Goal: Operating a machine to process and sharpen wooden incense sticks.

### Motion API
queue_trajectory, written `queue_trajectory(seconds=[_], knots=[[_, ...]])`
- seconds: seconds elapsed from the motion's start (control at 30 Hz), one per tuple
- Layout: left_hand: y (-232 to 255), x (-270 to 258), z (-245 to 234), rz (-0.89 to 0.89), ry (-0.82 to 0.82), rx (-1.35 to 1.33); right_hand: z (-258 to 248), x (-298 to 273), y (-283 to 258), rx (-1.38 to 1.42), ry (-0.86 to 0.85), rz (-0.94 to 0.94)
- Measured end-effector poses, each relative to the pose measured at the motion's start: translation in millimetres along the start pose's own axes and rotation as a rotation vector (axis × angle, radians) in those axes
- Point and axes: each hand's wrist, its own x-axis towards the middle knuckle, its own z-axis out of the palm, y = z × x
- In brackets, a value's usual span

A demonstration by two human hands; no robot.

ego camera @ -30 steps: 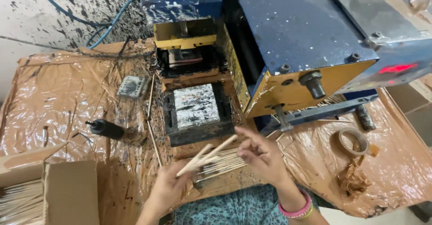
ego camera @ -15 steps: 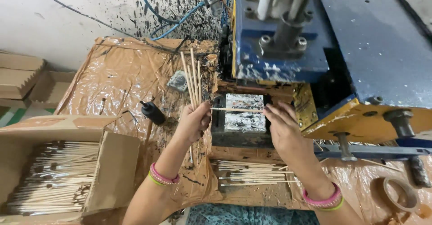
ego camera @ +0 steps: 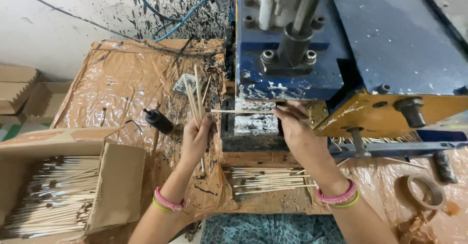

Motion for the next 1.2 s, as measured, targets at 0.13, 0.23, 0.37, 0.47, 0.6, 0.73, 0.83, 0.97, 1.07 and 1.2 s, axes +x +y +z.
queue_trajectory(seconds=[0.13, 0.23, 0.37, 0.47, 0.6, 0.73, 0.83, 0.97, 1.07, 1.2], knots=[[-70, -71, -37, 0.388, 0.193, 0.583, -12, -58, 24, -0.026, 0.134, -0.002], [-117, -117, -80, 0.431, 0.302, 0.842, -31, -114, 69, -0.09, 0.261, 0.204], [-84, -154, -67, 0.348, 0.44, 0.597, -67, -132, 76, -0.214, 0.295, 0.43], [-134, -134, -76, 0.489, 0.184, 0.484, -57, -107, 25, -0.221, 0.143, 0.417], [-19, -116, 15, 0.585, -0.219, 0.801, -20, -120, -13, 0.887, -0.301, 0.63], [34, -89, 13, 0.045, -0.416, 0.797, -21, -73, -12, 0.971, -0.273, 0.466], [37, -50, -22, 0.108, -0.318, 0.593, -22, -28, -10, 0.658, -0.156, 0.161], [48, 10, -17, 0.061, -0.055, 0.242, -3, 17, -9, -0.101, -0.124, -0.149], [32, 30, 5, -0.032, -0.069, 0.09, 3, 6, -3, -0.284, -0.143, -0.088], [21, 30, 12, -0.082, -0.12, -0.073, 0, -7, -8, -0.086, -0.057, 0.032]])
